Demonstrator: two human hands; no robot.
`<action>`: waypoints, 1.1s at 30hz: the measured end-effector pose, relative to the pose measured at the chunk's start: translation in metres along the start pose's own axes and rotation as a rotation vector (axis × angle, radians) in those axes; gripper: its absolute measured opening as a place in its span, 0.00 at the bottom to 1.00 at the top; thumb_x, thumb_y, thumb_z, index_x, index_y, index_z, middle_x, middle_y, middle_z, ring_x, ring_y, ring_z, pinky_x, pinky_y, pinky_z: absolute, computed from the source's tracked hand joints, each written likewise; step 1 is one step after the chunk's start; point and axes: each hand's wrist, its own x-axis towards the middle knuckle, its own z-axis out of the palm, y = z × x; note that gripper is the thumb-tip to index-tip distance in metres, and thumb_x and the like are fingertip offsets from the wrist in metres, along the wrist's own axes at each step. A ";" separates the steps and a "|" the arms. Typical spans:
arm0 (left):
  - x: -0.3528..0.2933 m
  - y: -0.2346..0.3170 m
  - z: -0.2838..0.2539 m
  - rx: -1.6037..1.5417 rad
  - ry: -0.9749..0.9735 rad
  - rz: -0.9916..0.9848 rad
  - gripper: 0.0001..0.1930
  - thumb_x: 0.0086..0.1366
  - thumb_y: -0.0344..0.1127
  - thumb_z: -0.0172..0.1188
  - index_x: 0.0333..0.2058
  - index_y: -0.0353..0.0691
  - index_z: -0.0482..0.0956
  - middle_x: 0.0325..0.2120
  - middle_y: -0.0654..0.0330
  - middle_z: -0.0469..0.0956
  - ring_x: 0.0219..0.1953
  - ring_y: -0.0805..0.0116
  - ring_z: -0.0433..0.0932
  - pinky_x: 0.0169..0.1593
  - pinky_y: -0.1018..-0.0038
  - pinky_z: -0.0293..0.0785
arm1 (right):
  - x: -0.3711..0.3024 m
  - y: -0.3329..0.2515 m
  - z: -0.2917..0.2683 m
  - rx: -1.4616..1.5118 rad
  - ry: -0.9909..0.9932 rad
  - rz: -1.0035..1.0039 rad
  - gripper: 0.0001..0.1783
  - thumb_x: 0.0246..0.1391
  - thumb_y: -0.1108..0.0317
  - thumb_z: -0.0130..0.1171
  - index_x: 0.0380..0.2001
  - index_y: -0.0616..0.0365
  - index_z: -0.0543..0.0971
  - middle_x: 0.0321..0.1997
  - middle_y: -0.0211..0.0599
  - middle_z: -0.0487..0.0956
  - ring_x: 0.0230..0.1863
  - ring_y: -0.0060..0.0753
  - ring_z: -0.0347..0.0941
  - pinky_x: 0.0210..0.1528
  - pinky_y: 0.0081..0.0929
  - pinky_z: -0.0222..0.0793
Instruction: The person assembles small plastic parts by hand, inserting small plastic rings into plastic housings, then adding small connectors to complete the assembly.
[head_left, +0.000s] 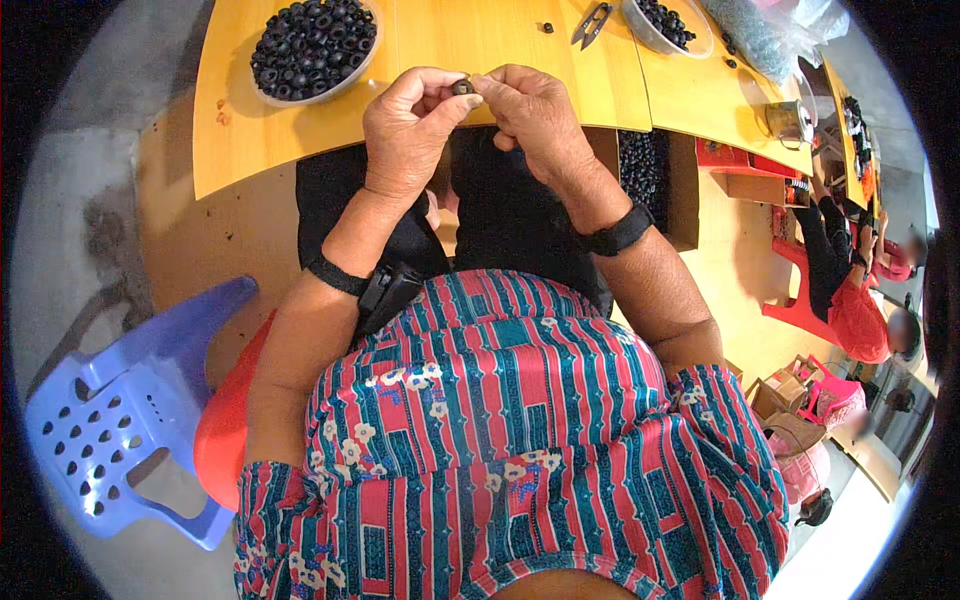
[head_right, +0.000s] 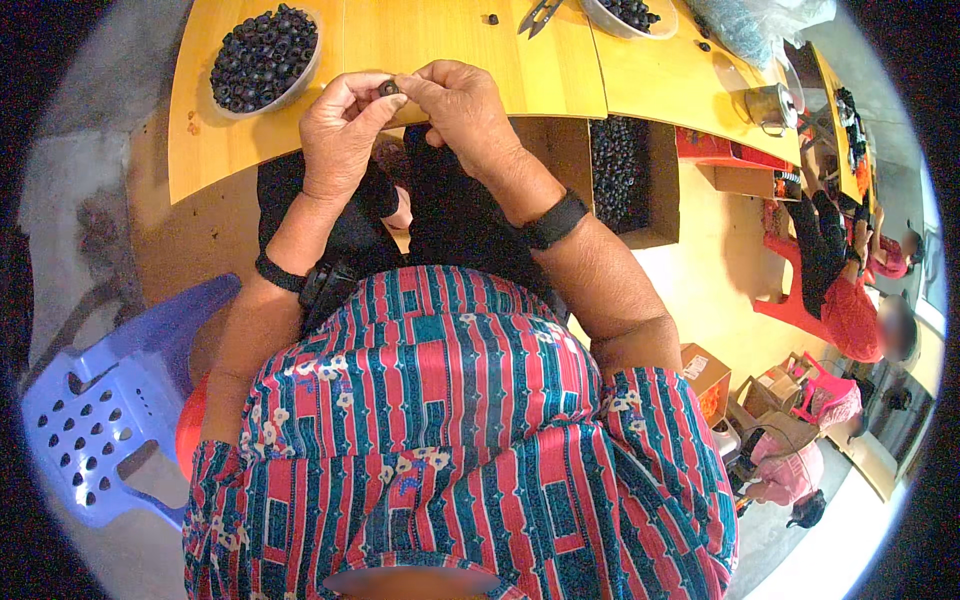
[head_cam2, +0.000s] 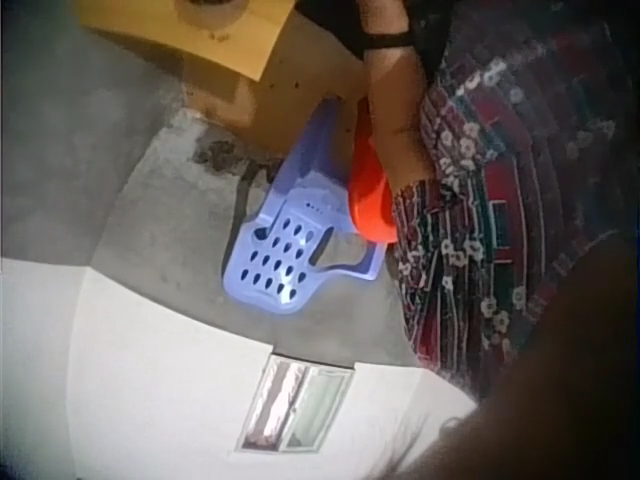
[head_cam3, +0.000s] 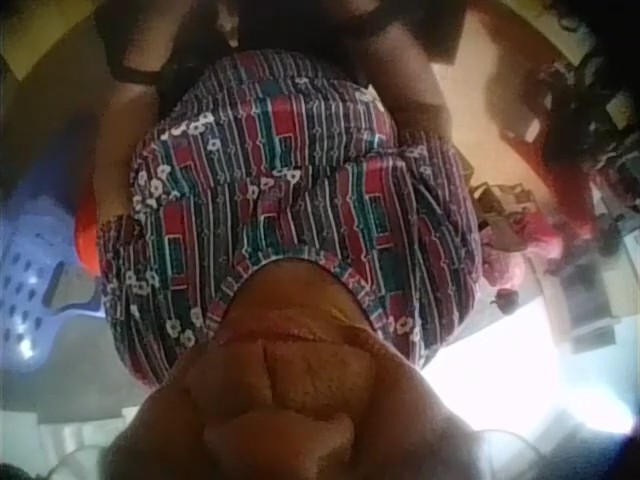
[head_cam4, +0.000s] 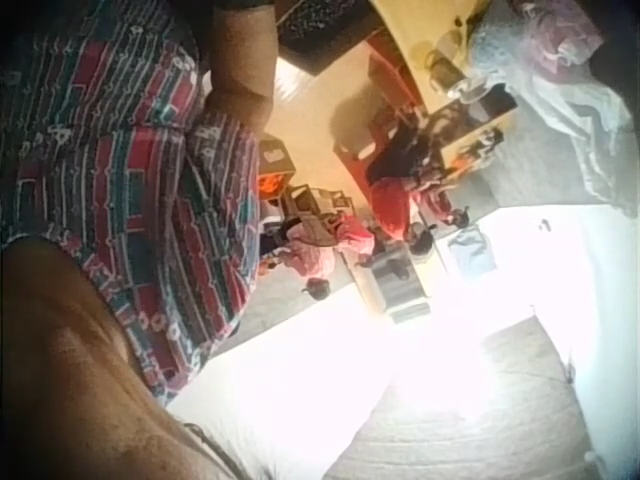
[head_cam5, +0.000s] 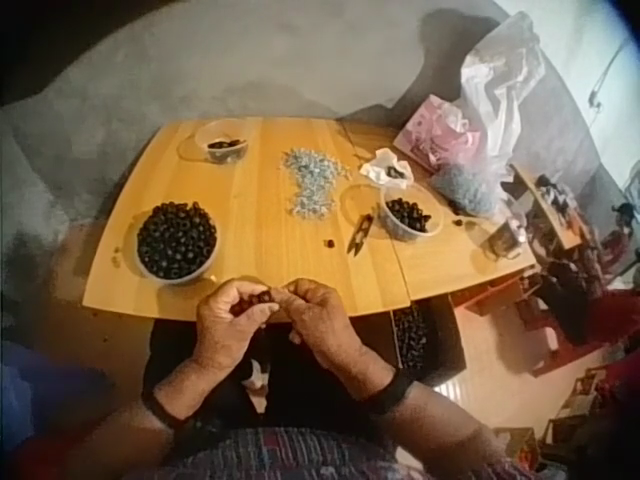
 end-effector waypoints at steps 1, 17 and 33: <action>0.001 0.000 -0.001 -0.001 -0.016 -0.011 0.06 0.54 0.23 0.62 0.31 0.33 0.76 0.26 0.66 0.77 0.28 0.83 0.72 0.33 0.85 0.71 | 0.000 0.000 -0.001 0.042 -0.031 0.016 0.12 0.54 0.62 0.56 0.26 0.61 0.75 0.15 0.22 0.66 0.12 0.13 0.58 0.13 0.12 0.57; -0.013 0.015 -0.003 -0.188 -0.072 -0.174 0.09 0.55 0.27 0.62 0.36 0.33 0.77 0.28 0.64 0.77 0.28 0.80 0.73 0.32 0.83 0.74 | -0.019 0.000 -0.011 0.139 -0.211 -0.103 0.09 0.54 0.64 0.55 0.30 0.59 0.75 0.24 0.24 0.74 0.19 0.11 0.62 0.19 0.10 0.59; -0.037 0.046 -0.011 -0.181 -0.193 -0.261 0.13 0.58 0.29 0.59 0.42 0.33 0.75 0.29 0.65 0.75 0.28 0.80 0.71 0.33 0.84 0.70 | -0.055 -0.016 -0.003 -0.062 -0.083 -0.320 0.09 0.48 0.73 0.60 0.36 0.55 0.79 0.14 0.18 0.67 0.16 0.09 0.61 0.18 0.10 0.57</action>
